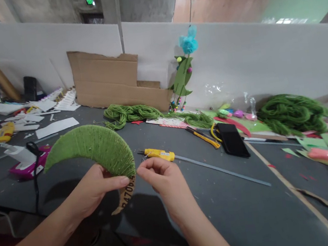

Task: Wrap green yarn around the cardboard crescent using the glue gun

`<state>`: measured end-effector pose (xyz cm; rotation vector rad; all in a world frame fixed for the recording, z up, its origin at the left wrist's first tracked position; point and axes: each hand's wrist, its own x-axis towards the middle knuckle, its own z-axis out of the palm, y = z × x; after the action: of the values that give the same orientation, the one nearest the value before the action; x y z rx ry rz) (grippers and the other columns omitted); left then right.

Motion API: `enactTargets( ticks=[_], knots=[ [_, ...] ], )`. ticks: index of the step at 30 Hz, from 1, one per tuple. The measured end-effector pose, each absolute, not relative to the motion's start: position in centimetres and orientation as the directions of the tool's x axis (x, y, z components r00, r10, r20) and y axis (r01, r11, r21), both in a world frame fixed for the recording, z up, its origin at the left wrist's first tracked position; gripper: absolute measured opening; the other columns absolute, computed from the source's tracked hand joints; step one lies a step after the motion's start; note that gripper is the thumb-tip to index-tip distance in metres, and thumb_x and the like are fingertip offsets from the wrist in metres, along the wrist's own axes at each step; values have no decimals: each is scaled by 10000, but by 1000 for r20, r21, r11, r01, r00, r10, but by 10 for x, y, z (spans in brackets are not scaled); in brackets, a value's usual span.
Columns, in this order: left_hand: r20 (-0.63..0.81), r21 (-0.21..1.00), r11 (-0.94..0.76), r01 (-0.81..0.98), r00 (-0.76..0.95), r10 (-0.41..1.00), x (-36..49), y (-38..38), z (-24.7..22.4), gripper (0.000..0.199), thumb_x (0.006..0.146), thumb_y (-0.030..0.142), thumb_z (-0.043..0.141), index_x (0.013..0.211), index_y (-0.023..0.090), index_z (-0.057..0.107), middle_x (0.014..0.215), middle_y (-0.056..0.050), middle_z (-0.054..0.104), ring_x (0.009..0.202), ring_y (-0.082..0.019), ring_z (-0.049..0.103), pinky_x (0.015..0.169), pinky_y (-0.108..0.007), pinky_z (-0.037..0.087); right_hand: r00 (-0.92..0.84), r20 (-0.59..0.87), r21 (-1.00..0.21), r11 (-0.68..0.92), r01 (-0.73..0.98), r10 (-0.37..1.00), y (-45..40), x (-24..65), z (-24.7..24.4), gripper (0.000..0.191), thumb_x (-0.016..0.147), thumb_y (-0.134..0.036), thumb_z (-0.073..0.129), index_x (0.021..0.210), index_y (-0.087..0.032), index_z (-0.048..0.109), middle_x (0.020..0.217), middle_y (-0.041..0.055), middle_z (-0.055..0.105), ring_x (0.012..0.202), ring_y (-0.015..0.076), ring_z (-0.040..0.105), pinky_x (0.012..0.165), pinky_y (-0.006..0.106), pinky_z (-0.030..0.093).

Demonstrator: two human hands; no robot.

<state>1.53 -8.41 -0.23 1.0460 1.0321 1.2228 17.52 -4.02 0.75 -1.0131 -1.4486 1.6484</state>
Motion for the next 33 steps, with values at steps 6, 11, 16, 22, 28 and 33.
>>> enactTargets(
  ticks=[6, 11, 16, 22, 28, 33],
  knots=[
    [-57, 984, 67, -165, 63, 996, 15, -84, 0, 161, 655, 204, 677, 809, 170, 643, 784, 0, 653, 798, -162, 576, 771, -282, 431, -397, -29, -1000, -23, 20, 917, -39, 175, 4, 171, 692, -324, 641, 648, -172, 578, 500, -81, 324, 431, 50, 183, 417, 219, 129],
    [-66, 986, 72, -152, 47, 997, 15, -84, 0, 152, 649, 188, 676, 797, 166, 648, 777, 4, 655, 777, -153, 575, 745, -264, 435, -389, -16, -998, 7, 59, 921, -38, 173, 4, 161, 696, -314, 624, 636, -174, 572, 500, -83, 346, 421, 47, 192, 417, 210, 168],
    [-76, 985, 79, -151, 29, 997, 16, -85, 0, 191, 670, 178, 646, 859, 165, 665, 764, 2, 672, 754, -155, 581, 701, -253, 441, -413, 18, -986, 86, 146, 910, -37, 175, 9, 144, 736, -309, 581, 675, -181, 608, 518, -54, 473, 457, 75, 386, 461, 206, 305],
    [-49, 994, 46, -95, -28, 998, 17, -84, 2, 228, 688, 185, 633, 913, 169, 667, 795, 2, 693, 815, -171, 603, 731, -247, 453, -446, 106, -961, 206, 183, 889, -40, 174, 7, 139, 683, -246, 607, 812, -199, 632, 816, 18, 645, 771, 171, 579, 725, 292, 433],
    [-19, 999, 18, -44, -45, 999, 20, -84, 0, 225, 690, 181, 632, 912, 165, 665, 831, -1, 699, 838, -174, 611, 765, -255, 461, -410, -24, -995, 16, 94, 912, -44, 165, 3, 89, 634, -236, 614, 706, -185, 597, 680, -13, 579, 653, 137, 531, 641, 262, 411],
    [-9, 1000, 8, -25, -49, 999, 21, -84, 0, 229, 693, 181, 627, 918, 165, 665, 831, -6, 702, 818, -173, 619, 744, -254, 470, -388, -31, -998, -8, 62, 921, -44, 165, 5, 80, 622, -229, 621, 678, -184, 585, 644, -26, 542, 621, 121, 494, 615, 246, 385]
  ],
)
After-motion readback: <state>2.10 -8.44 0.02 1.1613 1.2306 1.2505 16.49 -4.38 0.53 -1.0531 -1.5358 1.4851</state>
